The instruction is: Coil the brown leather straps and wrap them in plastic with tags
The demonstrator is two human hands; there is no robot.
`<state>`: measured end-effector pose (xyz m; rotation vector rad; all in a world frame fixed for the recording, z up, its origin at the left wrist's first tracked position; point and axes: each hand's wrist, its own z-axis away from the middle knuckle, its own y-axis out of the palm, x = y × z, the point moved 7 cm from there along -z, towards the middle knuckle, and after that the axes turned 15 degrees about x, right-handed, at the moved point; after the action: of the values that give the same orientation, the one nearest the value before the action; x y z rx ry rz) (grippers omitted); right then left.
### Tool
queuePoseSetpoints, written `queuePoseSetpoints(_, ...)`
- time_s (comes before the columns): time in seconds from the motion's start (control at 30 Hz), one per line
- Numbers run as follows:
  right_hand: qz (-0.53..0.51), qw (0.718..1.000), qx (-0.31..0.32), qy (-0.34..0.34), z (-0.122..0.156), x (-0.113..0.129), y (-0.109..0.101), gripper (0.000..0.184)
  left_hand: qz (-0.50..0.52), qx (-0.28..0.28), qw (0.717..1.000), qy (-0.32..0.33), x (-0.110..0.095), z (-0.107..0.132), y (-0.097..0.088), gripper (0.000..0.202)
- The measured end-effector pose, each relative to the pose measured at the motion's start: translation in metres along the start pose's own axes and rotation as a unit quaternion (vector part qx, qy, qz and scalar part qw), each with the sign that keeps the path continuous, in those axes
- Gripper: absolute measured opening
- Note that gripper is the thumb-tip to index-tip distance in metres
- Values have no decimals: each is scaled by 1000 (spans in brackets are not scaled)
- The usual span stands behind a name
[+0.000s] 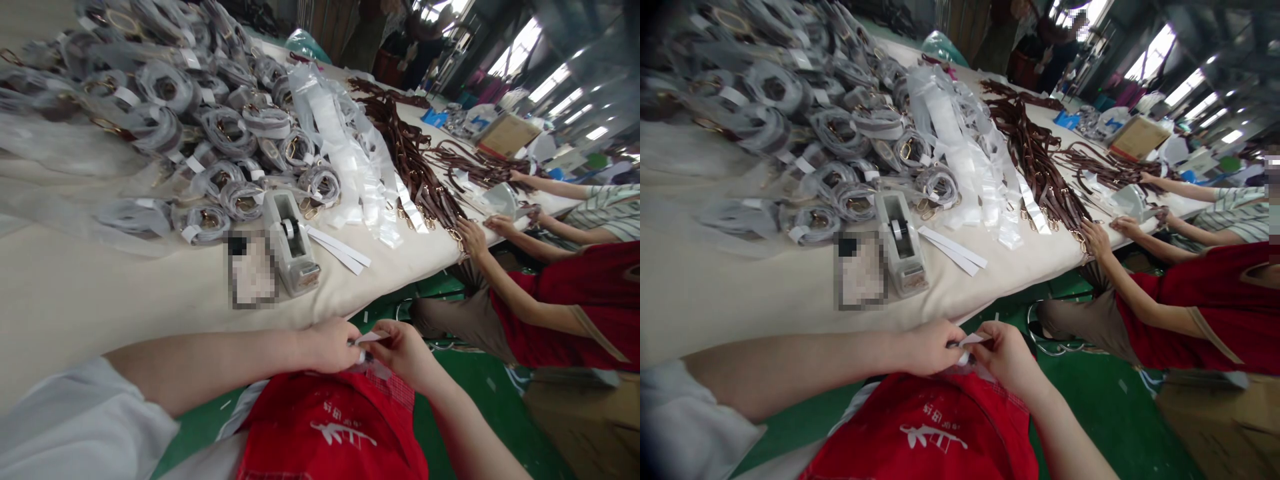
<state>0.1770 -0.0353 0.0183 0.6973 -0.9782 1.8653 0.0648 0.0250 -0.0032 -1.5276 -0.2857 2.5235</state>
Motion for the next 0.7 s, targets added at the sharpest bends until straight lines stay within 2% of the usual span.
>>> queuePoseSetpoints(0.1,-50,998,27,-28,1,3,0,23,0,1,1000,22,-4,1,-2,25)
queuePoseSetpoints(0.2,-71,996,43,-37,-1,0,2,24,-4,5,1000,19,-2,1,-1,27)
queuePoseSetpoints(0.37,21,1000,-3,-16,-4,-7,0,19,-4,-6,1000,2,3,2,1,27)
queuePoseSetpoints(0.47,97,994,-39,-16,-2,1,-3,20,29,-17,999,26,4,0,2,23)
queuePoseSetpoints(0.57,232,967,-88,-64,6,24,-4,17,141,-15,988,58,6,-7,1,26)
queuePoseSetpoints(0.63,340,926,-112,-121,13,42,2,14,245,-29,967,59,9,-11,-4,35)
queuePoseSetpoints(0.7,411,887,-125,-168,18,52,9,27,337,-45,939,57,11,-12,-10,42)
